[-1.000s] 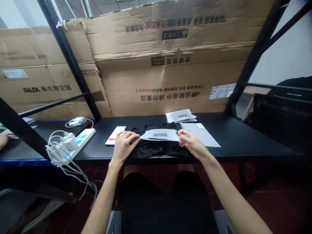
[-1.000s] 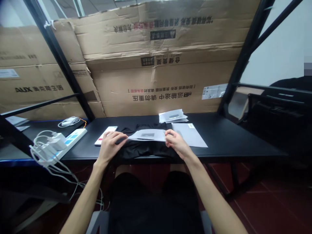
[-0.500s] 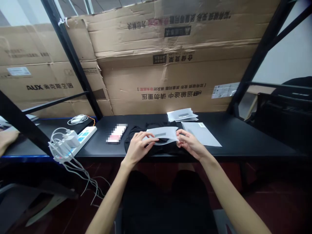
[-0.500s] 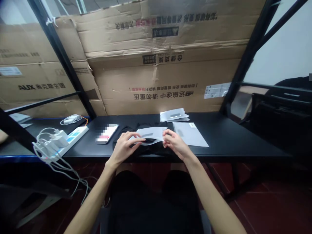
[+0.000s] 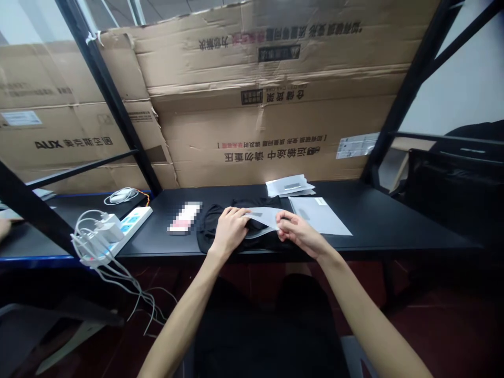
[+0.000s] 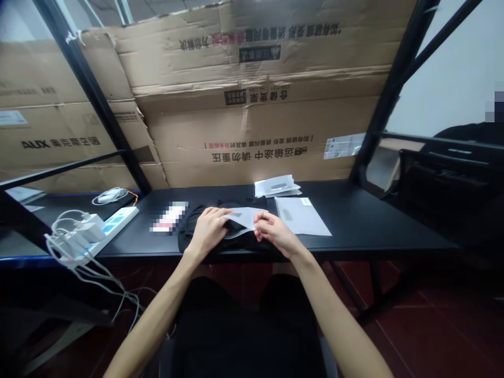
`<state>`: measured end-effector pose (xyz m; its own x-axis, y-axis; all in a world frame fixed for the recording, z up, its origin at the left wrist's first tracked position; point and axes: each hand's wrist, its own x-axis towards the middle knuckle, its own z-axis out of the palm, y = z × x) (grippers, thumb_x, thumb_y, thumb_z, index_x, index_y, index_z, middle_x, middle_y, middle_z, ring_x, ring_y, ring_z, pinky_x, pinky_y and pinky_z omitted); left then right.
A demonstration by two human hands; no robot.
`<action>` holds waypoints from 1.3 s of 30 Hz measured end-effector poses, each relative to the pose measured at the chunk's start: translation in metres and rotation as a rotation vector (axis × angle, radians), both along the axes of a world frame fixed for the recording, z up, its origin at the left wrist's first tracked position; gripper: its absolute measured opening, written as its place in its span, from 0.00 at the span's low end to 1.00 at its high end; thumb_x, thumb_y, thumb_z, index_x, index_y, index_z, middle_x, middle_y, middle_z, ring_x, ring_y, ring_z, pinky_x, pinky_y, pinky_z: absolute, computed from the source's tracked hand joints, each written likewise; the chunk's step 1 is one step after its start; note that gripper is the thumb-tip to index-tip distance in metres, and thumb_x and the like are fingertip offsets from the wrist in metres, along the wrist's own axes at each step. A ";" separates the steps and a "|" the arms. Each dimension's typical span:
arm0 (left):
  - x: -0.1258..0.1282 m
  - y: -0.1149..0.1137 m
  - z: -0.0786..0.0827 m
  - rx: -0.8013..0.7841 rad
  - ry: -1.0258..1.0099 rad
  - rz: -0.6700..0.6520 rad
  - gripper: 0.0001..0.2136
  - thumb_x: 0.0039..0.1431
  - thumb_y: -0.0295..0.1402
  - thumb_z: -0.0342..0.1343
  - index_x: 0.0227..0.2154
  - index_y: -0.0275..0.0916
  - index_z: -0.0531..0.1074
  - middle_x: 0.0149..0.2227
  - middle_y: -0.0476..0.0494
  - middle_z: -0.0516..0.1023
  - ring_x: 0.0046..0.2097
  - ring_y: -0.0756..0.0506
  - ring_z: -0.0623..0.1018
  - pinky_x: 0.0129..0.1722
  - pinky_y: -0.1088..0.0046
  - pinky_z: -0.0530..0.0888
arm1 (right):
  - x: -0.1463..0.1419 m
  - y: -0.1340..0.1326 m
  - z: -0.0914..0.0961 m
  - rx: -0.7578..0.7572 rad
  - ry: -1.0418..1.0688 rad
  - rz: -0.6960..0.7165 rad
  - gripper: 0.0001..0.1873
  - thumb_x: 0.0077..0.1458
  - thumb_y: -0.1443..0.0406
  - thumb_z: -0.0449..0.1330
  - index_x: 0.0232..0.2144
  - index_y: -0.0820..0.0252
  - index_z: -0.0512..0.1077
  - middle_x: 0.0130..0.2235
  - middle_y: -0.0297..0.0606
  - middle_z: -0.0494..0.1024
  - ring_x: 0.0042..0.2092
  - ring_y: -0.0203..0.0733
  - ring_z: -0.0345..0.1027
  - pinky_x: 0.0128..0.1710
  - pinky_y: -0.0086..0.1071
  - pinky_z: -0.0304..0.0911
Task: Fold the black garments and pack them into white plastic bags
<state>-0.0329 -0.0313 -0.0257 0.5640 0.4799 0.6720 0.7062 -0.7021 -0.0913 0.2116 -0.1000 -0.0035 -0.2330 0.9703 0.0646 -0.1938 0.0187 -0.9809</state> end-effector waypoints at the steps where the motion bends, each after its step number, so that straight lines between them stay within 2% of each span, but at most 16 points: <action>1: -0.001 0.001 -0.001 0.013 -0.015 0.001 0.18 0.55 0.14 0.60 0.41 0.41 0.85 0.52 0.42 0.88 0.49 0.37 0.85 0.54 0.54 0.79 | 0.002 0.000 0.000 0.008 -0.018 0.017 0.21 0.52 0.53 0.77 0.36 0.53 0.72 0.29 0.30 0.72 0.31 0.36 0.64 0.32 0.32 0.63; 4: -0.005 0.001 -0.002 0.059 -0.068 -0.007 0.22 0.54 0.12 0.57 0.43 0.41 0.86 0.52 0.43 0.89 0.48 0.37 0.85 0.51 0.55 0.80 | 0.012 0.004 -0.002 0.033 -0.080 0.002 0.23 0.56 0.47 0.75 0.37 0.53 0.71 0.24 0.24 0.63 0.26 0.33 0.52 0.25 0.30 0.52; 6: -0.008 -0.002 -0.001 0.105 -0.113 -0.022 0.24 0.55 0.11 0.55 0.46 0.41 0.85 0.52 0.44 0.89 0.49 0.37 0.85 0.51 0.55 0.80 | 0.020 0.009 -0.004 0.056 -0.095 -0.106 0.25 0.56 0.43 0.74 0.34 0.52 0.69 0.23 0.22 0.56 0.24 0.32 0.44 0.23 0.30 0.46; 7: -0.010 -0.004 0.000 0.132 -0.140 -0.033 0.25 0.56 0.11 0.55 0.48 0.41 0.85 0.52 0.44 0.89 0.49 0.38 0.85 0.51 0.56 0.80 | 0.025 0.012 -0.005 0.071 -0.099 -0.177 0.26 0.56 0.43 0.74 0.33 0.52 0.69 0.23 0.22 0.57 0.24 0.32 0.44 0.23 0.30 0.46; 9: -0.012 -0.010 0.003 0.175 -0.190 -0.070 0.24 0.61 0.12 0.54 0.50 0.42 0.85 0.52 0.44 0.89 0.51 0.38 0.85 0.52 0.57 0.80 | 0.031 0.015 -0.006 0.098 -0.113 -0.295 0.25 0.57 0.42 0.73 0.33 0.53 0.73 0.27 0.28 0.66 0.27 0.34 0.54 0.25 0.31 0.54; 11: -0.012 -0.017 0.008 0.204 -0.219 -0.136 0.20 0.67 0.16 0.55 0.51 0.43 0.84 0.53 0.44 0.89 0.53 0.39 0.85 0.54 0.57 0.80 | 0.033 0.015 -0.003 0.090 -0.122 -0.327 0.24 0.58 0.41 0.72 0.38 0.53 0.79 0.38 0.37 0.79 0.36 0.40 0.69 0.32 0.33 0.66; 13: -0.012 -0.024 0.013 0.223 -0.223 -0.220 0.16 0.72 0.20 0.56 0.53 0.43 0.83 0.53 0.43 0.88 0.54 0.39 0.86 0.57 0.56 0.79 | 0.032 0.011 0.001 0.019 -0.105 -0.258 0.26 0.60 0.40 0.70 0.45 0.52 0.82 0.46 0.43 0.84 0.46 0.49 0.77 0.40 0.38 0.74; 15: -0.010 -0.029 0.016 0.230 -0.194 -0.310 0.15 0.74 0.23 0.57 0.56 0.43 0.81 0.54 0.44 0.88 0.55 0.41 0.86 0.60 0.57 0.78 | 0.029 0.004 0.006 -0.073 -0.089 -0.100 0.28 0.61 0.39 0.68 0.49 0.52 0.83 0.48 0.46 0.86 0.51 0.55 0.79 0.47 0.44 0.77; 18: -0.007 -0.031 0.016 0.199 -0.121 -0.401 0.14 0.76 0.26 0.57 0.58 0.44 0.80 0.55 0.47 0.88 0.57 0.43 0.85 0.64 0.58 0.77 | 0.025 -0.005 0.009 -0.130 -0.108 0.101 0.26 0.61 0.39 0.68 0.44 0.53 0.84 0.46 0.46 0.87 0.51 0.56 0.81 0.54 0.49 0.77; 20: -0.006 -0.030 0.014 0.176 -0.094 -0.421 0.12 0.77 0.28 0.57 0.56 0.45 0.81 0.56 0.47 0.87 0.58 0.43 0.85 0.65 0.58 0.77 | 0.022 -0.007 0.007 -0.131 -0.135 0.117 0.24 0.61 0.41 0.69 0.40 0.53 0.85 0.44 0.45 0.88 0.50 0.56 0.81 0.56 0.50 0.77; 25: -0.009 -0.029 0.016 0.211 -0.125 -0.425 0.15 0.78 0.24 0.51 0.51 0.46 0.82 0.59 0.45 0.85 0.63 0.42 0.82 0.66 0.55 0.77 | 0.019 0.000 -0.001 -0.103 -0.182 -0.016 0.26 0.57 0.40 0.72 0.40 0.55 0.85 0.42 0.45 0.88 0.45 0.57 0.81 0.47 0.48 0.77; 29: -0.020 -0.031 0.019 0.154 -0.179 -0.421 0.21 0.76 0.19 0.46 0.55 0.45 0.81 0.62 0.44 0.83 0.69 0.42 0.78 0.69 0.53 0.76 | 0.031 0.007 -0.001 -0.049 -0.214 -0.183 0.29 0.54 0.39 0.73 0.41 0.56 0.85 0.41 0.43 0.87 0.39 0.50 0.78 0.38 0.41 0.74; 32: -0.030 -0.031 0.017 0.092 -0.253 -0.403 0.24 0.75 0.17 0.45 0.59 0.45 0.80 0.60 0.44 0.84 0.67 0.42 0.79 0.68 0.54 0.78 | 0.057 0.012 0.003 -0.004 -0.238 -0.319 0.26 0.56 0.43 0.73 0.40 0.59 0.85 0.39 0.45 0.87 0.35 0.47 0.76 0.33 0.37 0.71; 35: -0.036 -0.029 0.011 0.034 -0.351 -0.363 0.25 0.72 0.16 0.45 0.57 0.43 0.81 0.59 0.43 0.85 0.63 0.41 0.82 0.64 0.57 0.81 | 0.092 0.018 0.006 0.016 -0.218 -0.482 0.20 0.57 0.51 0.73 0.42 0.61 0.85 0.40 0.47 0.87 0.35 0.47 0.77 0.33 0.36 0.71; 37: -0.037 -0.028 0.007 -0.034 -0.423 -0.268 0.25 0.69 0.16 0.47 0.56 0.43 0.82 0.58 0.43 0.85 0.60 0.41 0.84 0.62 0.59 0.82 | 0.116 0.024 0.004 0.026 -0.231 -0.556 0.17 0.59 0.53 0.71 0.44 0.59 0.85 0.42 0.47 0.88 0.36 0.48 0.79 0.34 0.37 0.72; 39: -0.035 -0.027 0.004 -0.137 -0.480 -0.134 0.24 0.65 0.17 0.51 0.55 0.45 0.82 0.56 0.44 0.86 0.57 0.40 0.85 0.60 0.59 0.82 | 0.135 0.032 -0.001 0.027 -0.330 -0.622 0.16 0.60 0.53 0.69 0.44 0.58 0.84 0.43 0.48 0.88 0.37 0.50 0.80 0.36 0.38 0.74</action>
<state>-0.0682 -0.0582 -0.0218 0.2703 0.5261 0.8063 0.5489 -0.7723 0.3199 0.3467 -0.0682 -0.0040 0.3530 0.9289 0.1116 0.1686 0.0542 -0.9842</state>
